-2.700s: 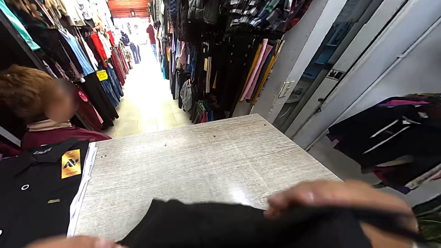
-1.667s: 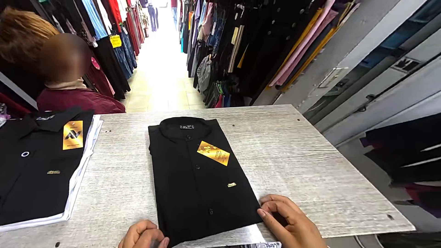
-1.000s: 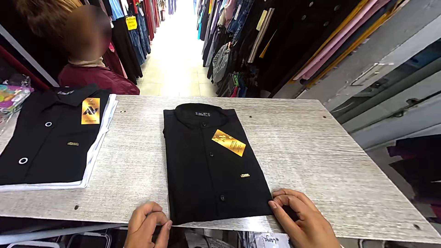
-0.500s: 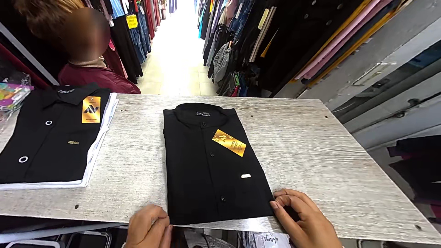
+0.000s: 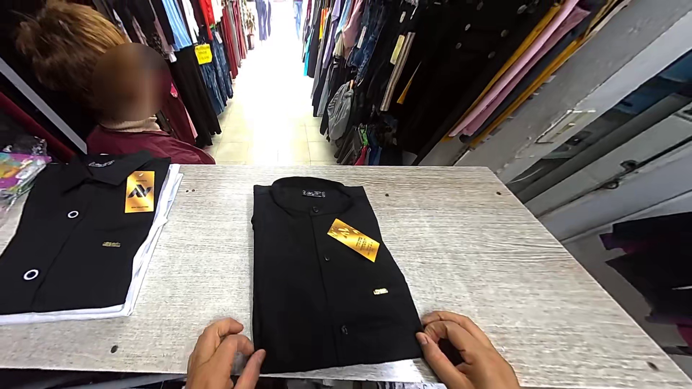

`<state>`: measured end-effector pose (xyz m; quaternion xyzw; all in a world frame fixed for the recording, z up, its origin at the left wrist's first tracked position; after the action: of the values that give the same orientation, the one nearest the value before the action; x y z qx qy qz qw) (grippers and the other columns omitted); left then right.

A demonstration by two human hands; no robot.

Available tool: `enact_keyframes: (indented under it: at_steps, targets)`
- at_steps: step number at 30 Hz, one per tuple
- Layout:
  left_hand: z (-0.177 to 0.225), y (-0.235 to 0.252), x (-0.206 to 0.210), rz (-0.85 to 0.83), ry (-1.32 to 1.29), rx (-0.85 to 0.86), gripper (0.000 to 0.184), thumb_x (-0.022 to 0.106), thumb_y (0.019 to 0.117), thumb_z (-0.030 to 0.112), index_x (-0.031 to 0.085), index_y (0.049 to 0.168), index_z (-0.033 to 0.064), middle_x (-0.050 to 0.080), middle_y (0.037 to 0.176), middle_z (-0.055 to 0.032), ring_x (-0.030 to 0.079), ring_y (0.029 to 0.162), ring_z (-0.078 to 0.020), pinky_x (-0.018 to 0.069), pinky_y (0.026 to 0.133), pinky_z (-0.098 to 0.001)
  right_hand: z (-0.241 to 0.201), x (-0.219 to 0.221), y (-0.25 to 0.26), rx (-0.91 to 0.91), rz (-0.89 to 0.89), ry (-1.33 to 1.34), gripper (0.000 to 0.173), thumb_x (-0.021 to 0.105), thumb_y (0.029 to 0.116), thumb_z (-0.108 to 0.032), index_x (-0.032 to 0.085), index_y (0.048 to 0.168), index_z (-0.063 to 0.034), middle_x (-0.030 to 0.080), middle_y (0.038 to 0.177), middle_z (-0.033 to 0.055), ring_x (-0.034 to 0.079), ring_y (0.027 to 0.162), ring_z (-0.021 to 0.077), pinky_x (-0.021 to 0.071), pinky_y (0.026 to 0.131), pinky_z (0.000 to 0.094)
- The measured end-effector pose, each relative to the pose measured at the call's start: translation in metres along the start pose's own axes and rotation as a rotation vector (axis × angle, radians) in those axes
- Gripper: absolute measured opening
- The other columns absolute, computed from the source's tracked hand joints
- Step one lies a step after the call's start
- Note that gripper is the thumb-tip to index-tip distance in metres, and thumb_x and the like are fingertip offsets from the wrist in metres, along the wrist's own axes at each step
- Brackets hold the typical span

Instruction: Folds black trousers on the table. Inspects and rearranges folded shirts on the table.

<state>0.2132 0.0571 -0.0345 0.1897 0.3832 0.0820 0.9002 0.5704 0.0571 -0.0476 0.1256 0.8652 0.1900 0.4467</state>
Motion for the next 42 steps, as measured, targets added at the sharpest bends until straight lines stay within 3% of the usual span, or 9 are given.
enact_keyframes:
  at_steps: [3,5,10,13,17,21,28,34,42]
  targets:
    - [-0.001,0.001,-0.004,0.057,-0.007,-0.012,0.014,0.073,0.0762,0.009,0.064,0.069,0.0011,0.064,0.093,-0.0192,0.062,0.096,-0.0184,0.0491,0.084,-0.0210,-0.001,-0.004,0.003,0.000,-0.049,-0.013,0.015,0.065,0.0812,-0.021,0.062,0.073,-0.0089,0.069,0.094,0.0103,0.066,0.095,0.0160,0.0522,0.083,0.0272]
    - [-0.003,0.002,-0.011,0.078,-0.024,-0.035,0.012,0.072,0.0761,0.006,0.064,0.071,-0.0020,0.063,0.091,-0.0207,0.062,0.096,-0.0178,0.0480,0.083,-0.0184,-0.011,-0.012,0.017,-0.062,-0.159,-0.008,0.013,0.070,0.0778,-0.014,0.066,0.081,-0.0023,0.070,0.103,0.0195,0.069,0.098,0.0315,0.0558,0.083,0.0448]
    - [0.004,0.010,-0.005,-0.034,-0.057,-0.047,0.021,0.073,0.0858,0.017,0.075,0.094,-0.0024,0.067,0.102,-0.0215,0.066,0.100,-0.0247,0.0539,0.086,-0.0308,-0.079,0.004,0.086,-0.515,-0.442,-0.012,0.030,0.048,0.1051,-0.022,0.066,0.127,-0.0127,0.064,0.137,0.0108,0.063,0.125,0.0278,0.0535,0.100,0.0485]
    - [0.009,0.019,0.005,-0.062,-0.021,-0.043,0.026,0.072,0.0854,0.020,0.073,0.096,-0.0041,0.068,0.105,-0.0238,0.067,0.098,-0.0348,0.0560,0.085,-0.0444,-0.139,0.052,0.138,-0.716,-0.553,0.016,0.030,0.055,0.0957,-0.003,0.071,0.121,-0.0065,0.068,0.129,0.0129,0.066,0.120,0.0301,0.0551,0.097,0.0516]
    - [0.011,0.026,0.010,-0.072,-0.026,-0.063,0.027,0.075,0.0837,0.020,0.071,0.091,-0.0064,0.067,0.103,-0.0258,0.067,0.096,-0.0416,0.0550,0.081,-0.0535,-0.181,0.148,0.221,-0.505,-0.782,-0.075,0.038,0.050,0.0968,0.010,0.065,0.130,0.0017,0.059,0.141,0.0214,0.056,0.133,0.0376,0.0447,0.109,0.0557]
    - [0.010,0.029,0.006,-0.050,-0.139,-0.083,0.015,0.072,0.0837,0.006,0.068,0.077,-0.0065,0.067,0.097,-0.0225,0.067,0.093,-0.0290,0.0554,0.080,-0.0366,-0.157,0.209,0.260,-0.324,-0.601,0.121,0.030,0.051,0.1004,0.001,0.066,0.127,0.0048,0.061,0.136,0.0257,0.057,0.130,0.0412,0.0432,0.110,0.0556]
    - [0.001,0.022,-0.002,-0.053,-0.412,-0.241,0.010,0.066,0.0855,0.003,0.068,0.079,-0.0042,0.063,0.105,-0.0120,0.059,0.085,0.0005,0.0489,0.069,-0.0118,-0.156,0.205,0.258,-0.332,-0.567,0.244,0.021,0.063,0.0991,-0.007,0.070,0.112,0.0077,0.067,0.119,0.0274,0.064,0.116,0.0408,0.0478,0.103,0.0545]
    - [0.009,0.025,0.002,-0.203,-0.326,-0.282,0.019,0.073,0.0864,0.009,0.071,0.077,-0.0075,0.065,0.099,-0.0171,0.061,0.096,-0.0131,0.0514,0.082,-0.0248,-0.155,0.201,0.258,-0.307,-0.502,0.291,0.017,0.063,0.0974,-0.004,0.070,0.108,0.0074,0.066,0.115,0.0284,0.064,0.112,0.0427,0.0501,0.097,0.0563]
    - [0.001,0.005,-0.003,-0.063,-0.246,-0.198,0.021,0.072,0.0818,0.003,0.068,0.067,-0.0109,0.063,0.082,-0.0185,0.058,0.089,-0.0089,0.0454,0.078,-0.0159,-0.152,0.209,0.260,-0.262,-0.517,0.216,0.017,0.061,0.0995,-0.007,0.070,0.110,0.0034,0.065,0.119,0.0264,0.065,0.111,0.0431,0.0516,0.091,0.0606]
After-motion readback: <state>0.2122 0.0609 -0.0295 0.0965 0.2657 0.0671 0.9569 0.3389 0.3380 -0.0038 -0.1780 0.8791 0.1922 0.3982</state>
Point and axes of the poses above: each hand's wrist, its own y-axis towards the middle knuckle, its own x-axis out of the palm, z = x × y, the point moved 6 cm from there along y, towards the middle knuckle
